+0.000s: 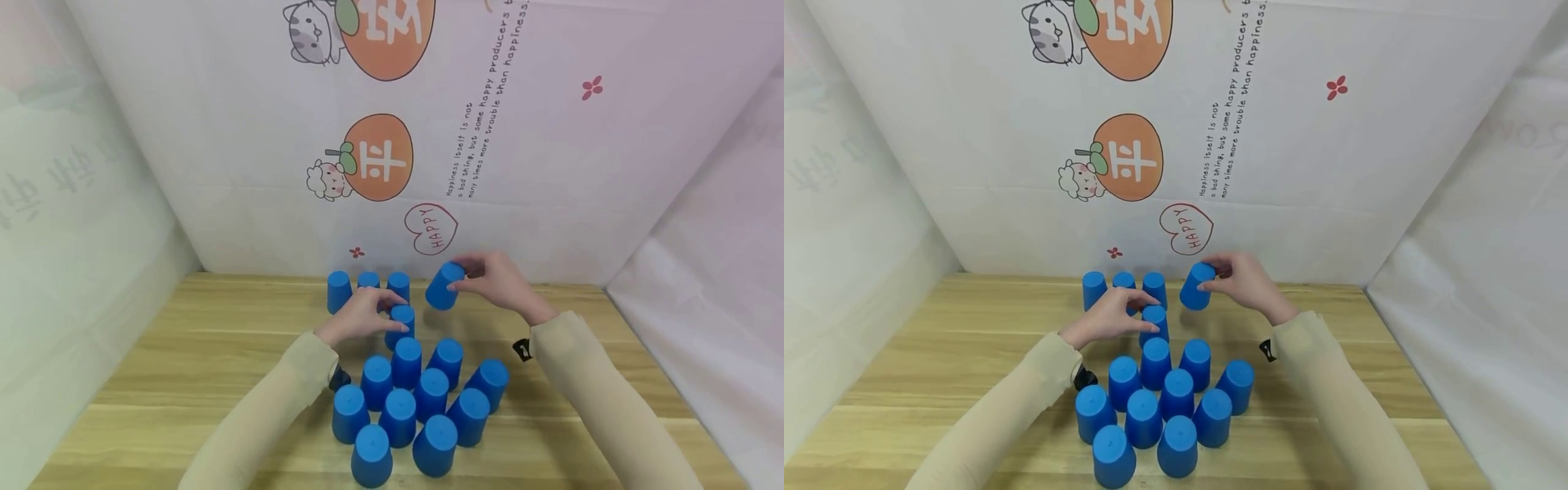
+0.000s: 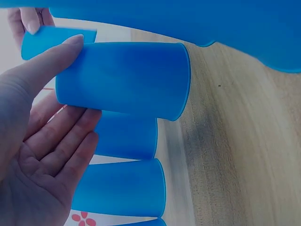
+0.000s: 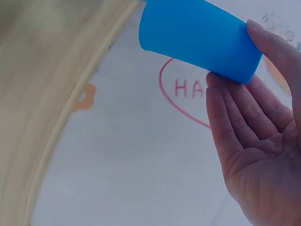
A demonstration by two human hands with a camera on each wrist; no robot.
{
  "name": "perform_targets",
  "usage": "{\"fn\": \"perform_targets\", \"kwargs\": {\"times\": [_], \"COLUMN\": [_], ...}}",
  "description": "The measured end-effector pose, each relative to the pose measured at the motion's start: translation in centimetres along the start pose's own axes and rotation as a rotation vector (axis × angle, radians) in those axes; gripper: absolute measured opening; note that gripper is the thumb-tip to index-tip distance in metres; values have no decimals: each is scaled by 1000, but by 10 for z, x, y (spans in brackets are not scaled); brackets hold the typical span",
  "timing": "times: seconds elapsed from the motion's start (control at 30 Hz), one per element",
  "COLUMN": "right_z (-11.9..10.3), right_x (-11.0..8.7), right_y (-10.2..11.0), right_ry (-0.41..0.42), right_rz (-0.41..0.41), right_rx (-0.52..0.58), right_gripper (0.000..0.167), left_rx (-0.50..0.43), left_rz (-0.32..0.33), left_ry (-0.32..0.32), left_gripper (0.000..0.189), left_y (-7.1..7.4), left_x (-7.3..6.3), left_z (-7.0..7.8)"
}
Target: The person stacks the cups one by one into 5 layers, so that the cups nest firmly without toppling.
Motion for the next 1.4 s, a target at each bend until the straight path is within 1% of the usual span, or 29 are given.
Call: {"fn": "perform_targets", "kwargs": {"times": [0.1,0.3,0.43,0.57,0.9,1.17,1.3,1.4], "right_z": [3,19,24,26,24,22,21,16], "right_x": [14,37,47,52,56,56,52,44], "right_y": [1,-16,-28,-38,-47,-48,-41,-29], "right_ry": [-13,-38,-45,-47,-89,-73,-64,-44], "right_rz": [5,-32,-62,-86,-120,-118,-93,-48], "right_rx": [-11,-29,-51,-61,-44,-49,-40,-13], "right_gripper": [49,49,46,42,42,44,52,57], "left_rx": [-1,-18,-26,-34,-25,-27,-31,-36], "left_rz": [8,10,8,6,16,18,22,26], "left_ry": [4,15,16,20,33,39,42,46], "left_gripper": [47,45,44,45,46,47,46,45], "left_y": [1,1,1,0,2,2,2,2], "left_x": [1,1,0,-1,0,0,0,-1], "left_z": [-1,-1,0,0,0,1,1,2]}}
Point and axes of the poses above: each hand's wrist, its own x-axis towards the middle knuckle, its own y-axis out of the back of the hand, z = x × y, the point moved 5 cm from there along x, towards the middle knuckle, and after that the axes turned 3 degrees about -x, right-handed, at the moved point
